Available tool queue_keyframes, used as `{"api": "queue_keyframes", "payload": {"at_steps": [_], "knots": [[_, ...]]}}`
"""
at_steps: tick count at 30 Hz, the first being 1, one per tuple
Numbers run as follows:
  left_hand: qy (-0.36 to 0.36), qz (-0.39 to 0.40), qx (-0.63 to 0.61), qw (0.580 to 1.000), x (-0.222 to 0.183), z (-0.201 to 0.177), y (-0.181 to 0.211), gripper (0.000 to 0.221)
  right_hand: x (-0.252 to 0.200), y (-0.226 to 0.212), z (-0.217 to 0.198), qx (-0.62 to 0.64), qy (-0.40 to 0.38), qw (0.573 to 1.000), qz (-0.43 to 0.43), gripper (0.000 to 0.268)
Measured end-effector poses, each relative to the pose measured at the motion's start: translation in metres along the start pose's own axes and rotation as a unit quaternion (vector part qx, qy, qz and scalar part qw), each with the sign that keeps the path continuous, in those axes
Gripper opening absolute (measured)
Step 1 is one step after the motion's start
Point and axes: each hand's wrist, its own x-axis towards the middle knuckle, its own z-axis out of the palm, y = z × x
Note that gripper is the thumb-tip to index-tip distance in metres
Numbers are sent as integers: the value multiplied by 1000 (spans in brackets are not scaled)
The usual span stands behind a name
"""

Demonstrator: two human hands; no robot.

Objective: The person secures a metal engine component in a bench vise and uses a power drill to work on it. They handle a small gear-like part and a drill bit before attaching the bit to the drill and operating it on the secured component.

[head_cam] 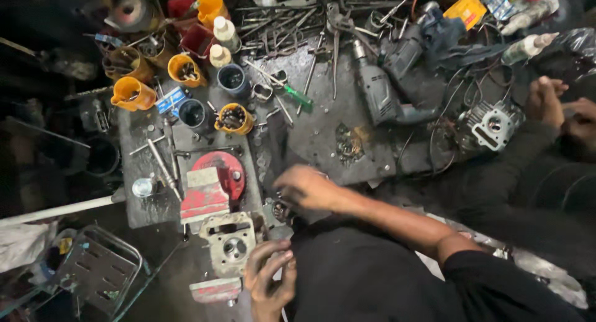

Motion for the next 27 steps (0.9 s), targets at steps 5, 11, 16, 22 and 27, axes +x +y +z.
{"api": "queue_keyframes", "payload": {"at_steps": [5,11,16,22,27], "knots": [[-138,-142,76,977,24,58,-16,35,-16,64,-128,-186,261,943,94,28],[-165,-174,317,917,30,112,-92,54,-62,141,-213,-239,237,910,244,56],[-191,-241,394,866,19,125,-130,37,-63,163,-192,-240,224,892,310,102],[-82,-287,374,878,48,128,-138,27,-43,165,-192,-198,221,864,406,119],[-45,-142,468,871,71,134,-153,37,-39,170,-187,-201,260,858,396,121]]}}
